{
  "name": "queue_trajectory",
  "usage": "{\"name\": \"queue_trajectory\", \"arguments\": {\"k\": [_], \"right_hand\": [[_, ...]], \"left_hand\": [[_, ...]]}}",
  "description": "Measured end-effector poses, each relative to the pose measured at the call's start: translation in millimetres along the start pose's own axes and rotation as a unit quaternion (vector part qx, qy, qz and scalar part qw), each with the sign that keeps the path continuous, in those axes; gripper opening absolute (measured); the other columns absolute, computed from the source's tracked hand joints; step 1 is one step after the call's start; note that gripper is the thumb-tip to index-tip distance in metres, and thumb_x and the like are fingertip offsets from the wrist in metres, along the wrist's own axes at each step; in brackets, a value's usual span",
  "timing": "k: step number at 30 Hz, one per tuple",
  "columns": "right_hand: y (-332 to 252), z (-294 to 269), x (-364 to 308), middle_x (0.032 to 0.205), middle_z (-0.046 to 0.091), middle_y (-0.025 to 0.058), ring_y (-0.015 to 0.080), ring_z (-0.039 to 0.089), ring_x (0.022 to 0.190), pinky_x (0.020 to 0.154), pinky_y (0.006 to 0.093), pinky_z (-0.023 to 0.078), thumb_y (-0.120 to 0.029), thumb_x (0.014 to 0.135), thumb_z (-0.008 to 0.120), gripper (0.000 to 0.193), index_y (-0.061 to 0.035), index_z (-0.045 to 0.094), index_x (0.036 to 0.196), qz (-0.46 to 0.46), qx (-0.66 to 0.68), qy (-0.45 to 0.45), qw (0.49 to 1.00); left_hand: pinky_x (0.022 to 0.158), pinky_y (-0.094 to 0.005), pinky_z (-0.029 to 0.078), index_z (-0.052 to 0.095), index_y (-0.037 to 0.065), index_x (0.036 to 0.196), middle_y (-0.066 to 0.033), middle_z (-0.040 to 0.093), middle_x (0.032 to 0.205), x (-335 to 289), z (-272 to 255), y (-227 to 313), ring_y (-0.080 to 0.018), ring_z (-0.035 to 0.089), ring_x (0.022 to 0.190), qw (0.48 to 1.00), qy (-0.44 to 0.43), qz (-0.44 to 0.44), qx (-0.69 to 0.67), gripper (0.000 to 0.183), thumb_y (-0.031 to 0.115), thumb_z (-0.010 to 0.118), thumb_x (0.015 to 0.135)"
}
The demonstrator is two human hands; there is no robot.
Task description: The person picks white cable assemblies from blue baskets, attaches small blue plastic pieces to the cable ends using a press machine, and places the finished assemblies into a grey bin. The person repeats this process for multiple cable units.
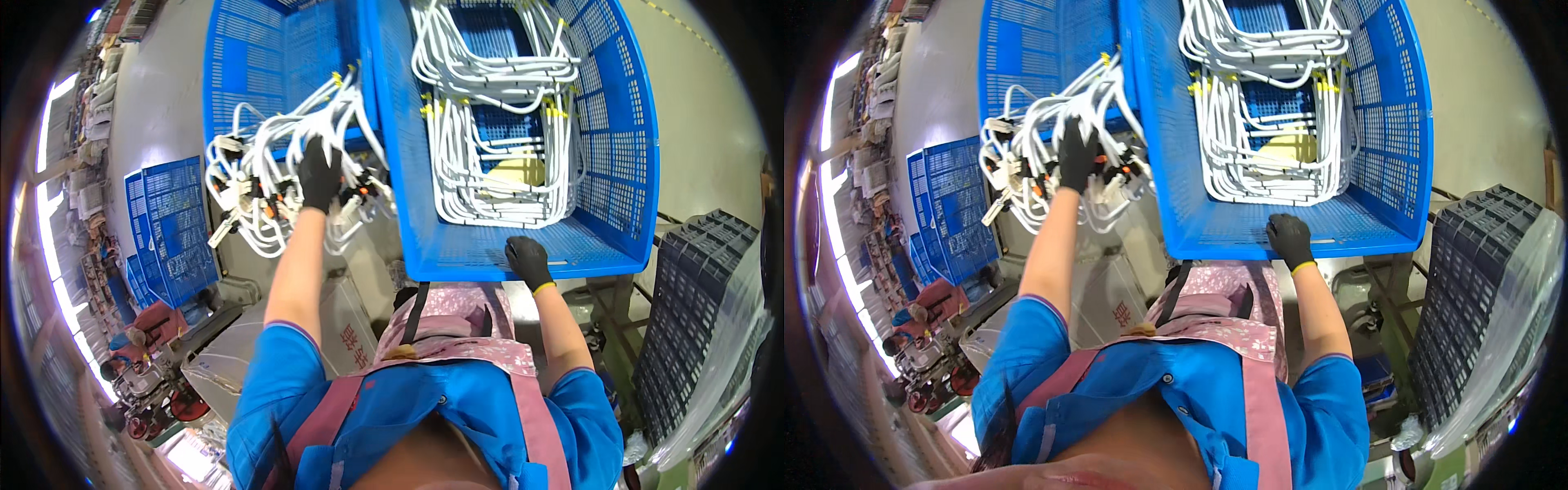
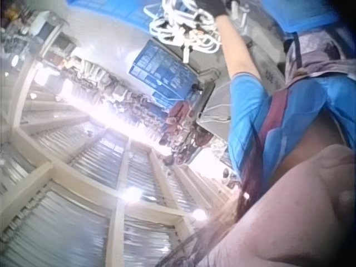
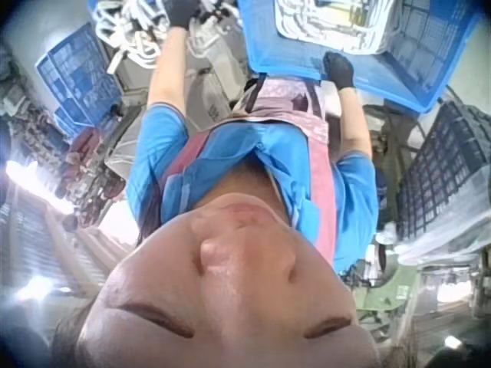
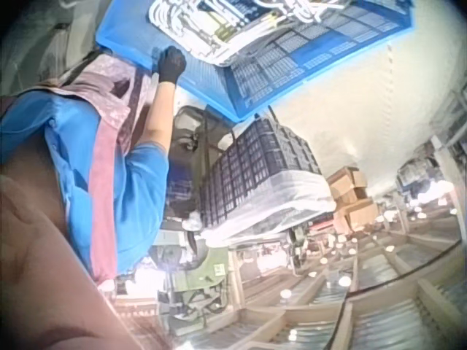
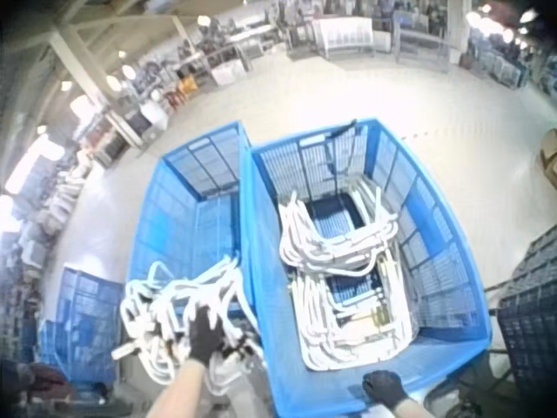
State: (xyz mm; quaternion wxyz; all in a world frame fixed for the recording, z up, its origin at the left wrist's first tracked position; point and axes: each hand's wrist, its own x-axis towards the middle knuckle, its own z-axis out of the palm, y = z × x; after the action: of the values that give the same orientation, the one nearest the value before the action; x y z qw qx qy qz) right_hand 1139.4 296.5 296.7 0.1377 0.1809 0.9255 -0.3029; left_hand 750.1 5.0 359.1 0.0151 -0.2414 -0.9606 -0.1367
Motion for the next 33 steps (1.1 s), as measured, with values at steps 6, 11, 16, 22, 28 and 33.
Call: {"name": "queue_trajectory", "arguments": {"k": [6, 11, 16, 22, 28, 33], "right_hand": [[66.1, 41.0, 65.6, 0.105, 0.063, 0.0149, 0.032, 0.062, 0.091, 0.075, 0.0421, 0.05, -0.022, 0.078, 0.065, 0.04, -0.0077, 0.056, 0.115, -0.005, -0.025, -0.084, 0.996], [101.9, 107.2, 128.6, 0.13, 0.051, 0.0136, 0.0317, 0.047, 0.12, 0.097, 0.0459, 0.039, -0.016, 0.075, 0.062, 0.056, -0.0074, 0.046, 0.128, -0.029, -0.118, -0.043, 0.992], [120.1, 149.4, 169.4, 0.127, 0.052, 0.0102, 0.0287, 0.049, 0.118, 0.095, 0.0486, 0.038, -0.022, 0.074, 0.064, 0.057, -0.014, 0.047, 0.128, 0.025, -0.183, -0.075, 0.98], [107.9, 150.5, 123.4, 0.108, 0.066, 0.0091, 0.0277, 0.061, 0.105, 0.09, 0.0411, 0.048, -0.036, 0.081, 0.053, 0.031, -0.0219, 0.068, 0.105, 0.149, -0.089, -0.368, 0.914], [110.4, 128.9, 107.6, 0.113, 0.064, 0.0125, 0.0286, 0.06, 0.105, 0.089, 0.0412, 0.048, -0.046, 0.079, 0.055, 0.042, -0.0204, 0.063, 0.111, 0.075, -0.041, -0.409, 0.909], [108.3, 108.7, 87.4, 0.111, 0.063, 0.0121, 0.0306, 0.06, 0.105, 0.088, 0.0432, 0.047, -0.056, 0.079, 0.056, 0.049, -0.0228, 0.061, 0.114, 0.074, -0.156, -0.327, 0.929]], "left_hand": [[0.107, -0.0418, 0.031, 0.028, -0.007, 0.137, -0.0298, 0.033, 0.14, 67.6, 61.0, -11.9, -0.0402, 0.034, 0.13, 0.981, -0.092, -0.168, -0.019, 0.098, 0.046, 0.075, 0.07], [0.097, -0.0466, 0.038, 0.045, -0.004, 0.126, -0.0267, 0.052, 0.12, 46.8, 58.6, -28.6, -0.0417, 0.048, 0.114, 0.982, -0.068, -0.157, 0.077, 0.068, 0.036, 0.072, 0.077], [0.108, -0.0432, 0.026, 0.031, -0.009, 0.135, -0.031, 0.037, 0.136, 20.2, 49.8, -18.9, -0.0416, 0.032, 0.13, 0.98, -0.093, -0.153, 0.089, 0.082, 0.048, 0.061, 0.084], [0.096, -0.045, 0.036, 0.036, -0.003, 0.13, -0.0263, 0.047, 0.122, 16.9, 33.2, -8.9, -0.0404, 0.045, 0.114, 0.983, -0.091, -0.156, 0.023, 0.063, 0.032, 0.063, 0.086], [0.062, -0.0315, 0.046, 0.064, 0.001, 0.098, -0.0082, 0.065, 0.074, 1.0, -17.5, -18.4, -0.0175, 0.06, 0.066, 0.958, -0.097, -0.264, -0.064, 0.036, 0.036, 0.061, 0.088], [0.088, -0.0414, 0.044, 0.055, 0.0, 0.118, -0.0204, 0.061, 0.108, -11.8, -25.9, -2.5, -0.0338, 0.058, 0.101, 0.996, -0.082, -0.036, 0.012, 0.043, 0.033, 0.059, 0.089]]}}
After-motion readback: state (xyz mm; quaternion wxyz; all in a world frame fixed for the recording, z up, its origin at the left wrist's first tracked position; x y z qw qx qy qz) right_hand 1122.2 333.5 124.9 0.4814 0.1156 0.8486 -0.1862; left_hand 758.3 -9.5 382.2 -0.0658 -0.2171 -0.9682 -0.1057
